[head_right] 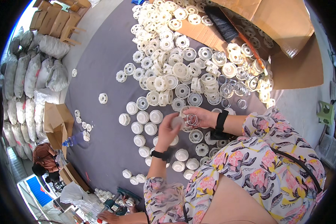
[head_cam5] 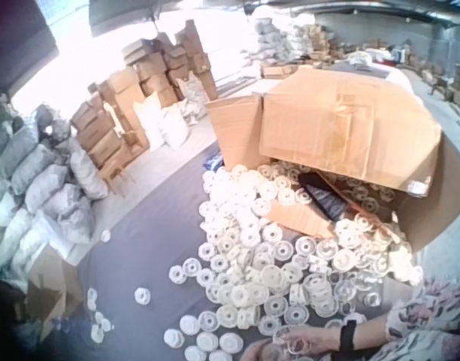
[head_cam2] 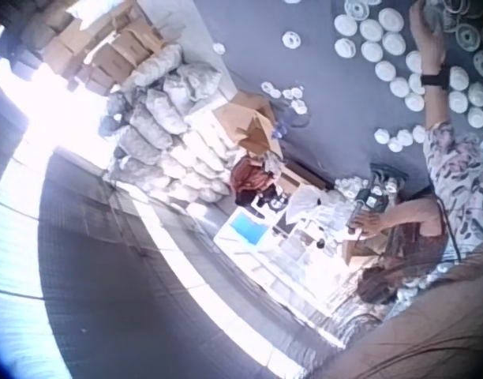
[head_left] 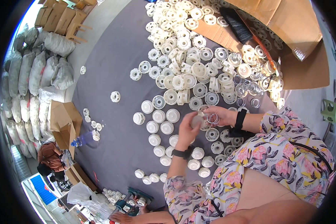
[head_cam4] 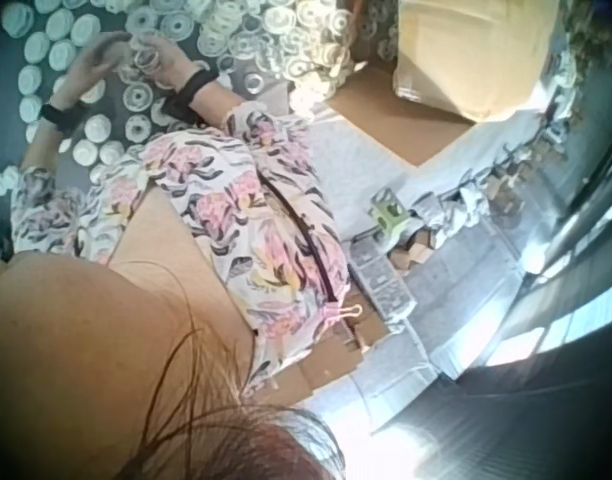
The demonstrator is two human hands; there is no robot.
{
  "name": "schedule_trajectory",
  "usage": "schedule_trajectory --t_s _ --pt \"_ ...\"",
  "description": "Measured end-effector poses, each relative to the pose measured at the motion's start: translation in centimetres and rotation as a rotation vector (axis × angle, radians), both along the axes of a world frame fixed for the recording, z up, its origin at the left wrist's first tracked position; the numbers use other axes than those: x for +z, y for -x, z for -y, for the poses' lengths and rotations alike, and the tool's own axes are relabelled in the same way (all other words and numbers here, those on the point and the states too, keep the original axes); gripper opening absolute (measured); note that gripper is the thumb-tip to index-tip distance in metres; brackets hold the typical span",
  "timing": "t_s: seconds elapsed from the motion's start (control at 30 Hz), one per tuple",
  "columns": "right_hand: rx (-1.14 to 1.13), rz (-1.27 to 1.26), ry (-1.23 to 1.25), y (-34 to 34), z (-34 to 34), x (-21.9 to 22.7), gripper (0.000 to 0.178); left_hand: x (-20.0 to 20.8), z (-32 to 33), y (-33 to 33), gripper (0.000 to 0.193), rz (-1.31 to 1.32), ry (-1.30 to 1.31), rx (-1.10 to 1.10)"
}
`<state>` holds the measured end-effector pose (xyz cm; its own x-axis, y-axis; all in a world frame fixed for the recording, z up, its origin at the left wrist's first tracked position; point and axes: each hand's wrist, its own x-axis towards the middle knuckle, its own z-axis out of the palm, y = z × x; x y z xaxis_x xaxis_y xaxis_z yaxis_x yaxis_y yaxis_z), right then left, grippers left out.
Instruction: The person sorts white plastic components and metal springs by hand, then fits them together one at a time and places the assembled units on the table.
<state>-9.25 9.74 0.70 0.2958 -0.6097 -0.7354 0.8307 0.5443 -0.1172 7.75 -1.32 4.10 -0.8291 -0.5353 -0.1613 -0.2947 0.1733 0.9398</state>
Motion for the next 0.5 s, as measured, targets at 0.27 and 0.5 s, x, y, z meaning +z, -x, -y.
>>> schedule_trajectory --t_s 0.27,0.5 --pt "-0.068 -0.302 0.054 3.3 -2.6 2.5 0.043 -5.8 12.0 -1.2 0.023 -0.127 0.155 0.762" --pt "0.119 -0.675 -0.029 9.3 -11.5 3.4 0.042 -6.0 13.3 0.6 0.027 0.384 0.506 0.638"
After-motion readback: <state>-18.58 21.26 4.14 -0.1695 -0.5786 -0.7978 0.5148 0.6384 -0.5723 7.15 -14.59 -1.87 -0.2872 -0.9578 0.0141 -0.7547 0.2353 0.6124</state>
